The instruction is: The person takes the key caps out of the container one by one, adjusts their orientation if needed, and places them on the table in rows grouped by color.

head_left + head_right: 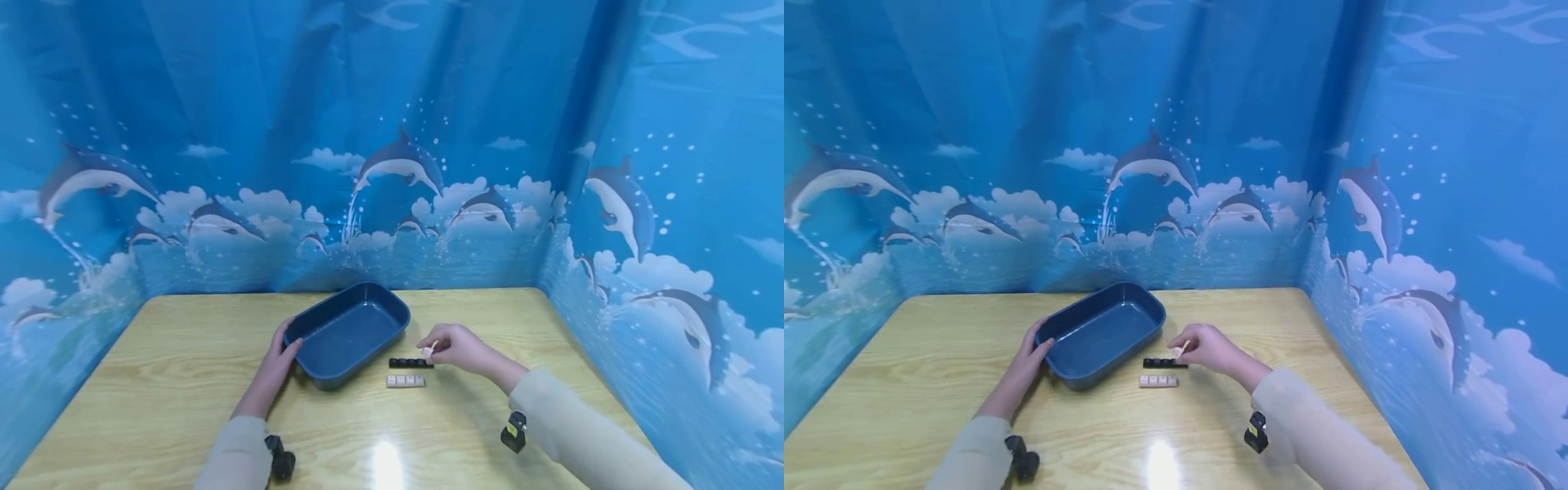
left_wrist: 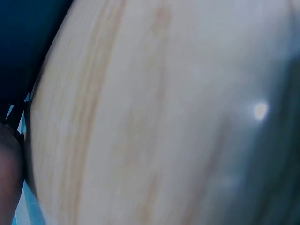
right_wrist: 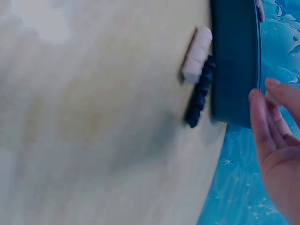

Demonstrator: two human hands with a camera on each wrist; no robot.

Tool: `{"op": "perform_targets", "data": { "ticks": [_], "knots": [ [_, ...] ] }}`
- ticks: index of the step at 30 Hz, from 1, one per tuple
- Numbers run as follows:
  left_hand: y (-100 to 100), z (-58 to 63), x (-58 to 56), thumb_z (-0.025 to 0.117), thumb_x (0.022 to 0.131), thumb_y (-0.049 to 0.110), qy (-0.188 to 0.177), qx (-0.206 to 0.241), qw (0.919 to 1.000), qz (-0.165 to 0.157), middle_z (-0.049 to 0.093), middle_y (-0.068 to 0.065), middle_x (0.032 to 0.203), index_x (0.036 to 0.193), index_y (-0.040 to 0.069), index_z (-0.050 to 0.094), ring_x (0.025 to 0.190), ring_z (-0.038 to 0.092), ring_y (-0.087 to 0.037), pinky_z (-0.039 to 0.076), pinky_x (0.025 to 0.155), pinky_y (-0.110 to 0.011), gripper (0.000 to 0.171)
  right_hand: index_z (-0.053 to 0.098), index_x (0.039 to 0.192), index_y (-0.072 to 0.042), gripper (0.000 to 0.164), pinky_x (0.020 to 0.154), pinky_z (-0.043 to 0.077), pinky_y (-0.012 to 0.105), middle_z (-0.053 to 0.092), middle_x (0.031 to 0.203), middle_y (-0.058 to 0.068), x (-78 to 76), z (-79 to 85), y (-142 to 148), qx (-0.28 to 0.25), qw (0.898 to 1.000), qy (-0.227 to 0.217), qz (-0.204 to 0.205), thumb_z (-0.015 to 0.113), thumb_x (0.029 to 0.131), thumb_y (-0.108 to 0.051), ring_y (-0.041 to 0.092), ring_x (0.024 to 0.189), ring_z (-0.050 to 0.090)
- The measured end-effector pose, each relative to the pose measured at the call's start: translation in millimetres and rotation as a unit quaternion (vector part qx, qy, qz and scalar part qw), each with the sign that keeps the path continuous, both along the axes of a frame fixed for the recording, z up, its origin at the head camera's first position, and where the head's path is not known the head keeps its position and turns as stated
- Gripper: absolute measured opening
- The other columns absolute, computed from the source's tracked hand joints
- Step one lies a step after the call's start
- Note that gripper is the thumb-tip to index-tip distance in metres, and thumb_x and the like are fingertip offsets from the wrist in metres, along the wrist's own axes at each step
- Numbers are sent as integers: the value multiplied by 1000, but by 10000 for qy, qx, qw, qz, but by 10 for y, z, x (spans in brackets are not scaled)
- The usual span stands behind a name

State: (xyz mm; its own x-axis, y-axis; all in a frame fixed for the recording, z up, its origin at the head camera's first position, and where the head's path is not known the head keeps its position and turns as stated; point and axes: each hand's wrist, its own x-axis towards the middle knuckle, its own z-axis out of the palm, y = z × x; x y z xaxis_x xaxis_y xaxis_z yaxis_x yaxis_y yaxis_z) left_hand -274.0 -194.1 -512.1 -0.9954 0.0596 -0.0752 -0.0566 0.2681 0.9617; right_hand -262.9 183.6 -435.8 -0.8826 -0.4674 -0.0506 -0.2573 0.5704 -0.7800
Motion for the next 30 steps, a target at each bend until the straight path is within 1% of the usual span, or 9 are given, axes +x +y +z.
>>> {"op": "perform_targets", "data": {
  "ticks": [4, 7, 11, 14, 18, 22, 26, 30],
  "knots": [
    [-11, -2, -1, 43, 105, 31, 12, 54, 10000, -31, 10, -15, 161, 156, 23, 16, 145, 8, -40, 8, 114, -60, 59, 70, 113, 1, 31, 74, 56, 26, 66, 99, 6, 100, -140, 52, -155, 9993, 17, -326, 73, 82, 3, 18, 86, 65],
    [-11, -1, -3, 43, 105, 30, 39, 74, 10000, -17, 11, -16, 161, 156, 22, 17, 145, 9, -40, 8, 114, -60, 58, 68, 112, 4, 34, 75, 56, 27, 66, 98, 9, 173, -241, 71, -362, 9970, -28, -681, 73, 79, 6, 19, 85, 66],
    [-12, 6, -4, 43, 104, 31, 15, 92, 10000, 12, 11, -15, 161, 156, 23, 17, 145, 8, -40, 7, 114, -60, 59, 68, 103, 4, 27, 73, 56, 29, 68, 91, 7, 261, -350, 60, -558, 9896, -165, -1319, 72, 76, 8, 19, 81, 65],
    [-10, 7, -9, 43, 104, 32, -30, 115, 9999, -1, 10, -15, 162, 157, 23, 15, 145, 6, -40, 5, 113, -61, 60, 71, 97, 3, 21, 70, 56, 28, 68, 85, 4, 312, -427, 40, -563, 9842, -301, -1650, 72, 77, 6, 16, 77, 64],
    [-3, 2, -20, 43, 104, 32, -56, 113, 9999, -27, 8, -16, 162, 157, 21, 14, 145, 5, -41, 5, 113, -62, 61, 72, 95, 1, 19, 66, 56, 29, 67, 82, 4, 363, -502, 12, -587, 9815, -427, -1769, 74, 76, 3, 15, 74, 63],
    [-4, -9, -27, 44, 104, 32, -49, 69, 10000, -13, 9, -16, 162, 157, 21, 15, 145, 6, -42, 6, 113, -62, 61, 73, 95, 0, 20, 66, 56, 30, 67, 83, 4, 388, -540, -3, -552, 9810, -479, -1798, 76, 76, 1, 16, 73, 63],
    [-11, -16, -22, 44, 104, 31, -3, 90, 10000, 12, 10, -15, 162, 156, 22, 16, 145, 7, -41, 6, 113, -61, 60, 74, 95, -2, 20, 70, 55, 30, 68, 85, 4, 382, -576, 3, -366, 9817, -348, -1839, 78, 75, -2, 16, 75, 63],
    [-10, -15, -15, 45, 104, 28, 142, 111, 9998, 38, 11, -14, 162, 156, 20, 19, 146, 7, -39, 6, 114, -59, 59, 74, 94, -4, 19, 71, 55, 30, 69, 86, 3, 371, -635, 15, -259, 9810, -202, -1910, 79, 75, -3, 15, 77, 63]
  ]
}}
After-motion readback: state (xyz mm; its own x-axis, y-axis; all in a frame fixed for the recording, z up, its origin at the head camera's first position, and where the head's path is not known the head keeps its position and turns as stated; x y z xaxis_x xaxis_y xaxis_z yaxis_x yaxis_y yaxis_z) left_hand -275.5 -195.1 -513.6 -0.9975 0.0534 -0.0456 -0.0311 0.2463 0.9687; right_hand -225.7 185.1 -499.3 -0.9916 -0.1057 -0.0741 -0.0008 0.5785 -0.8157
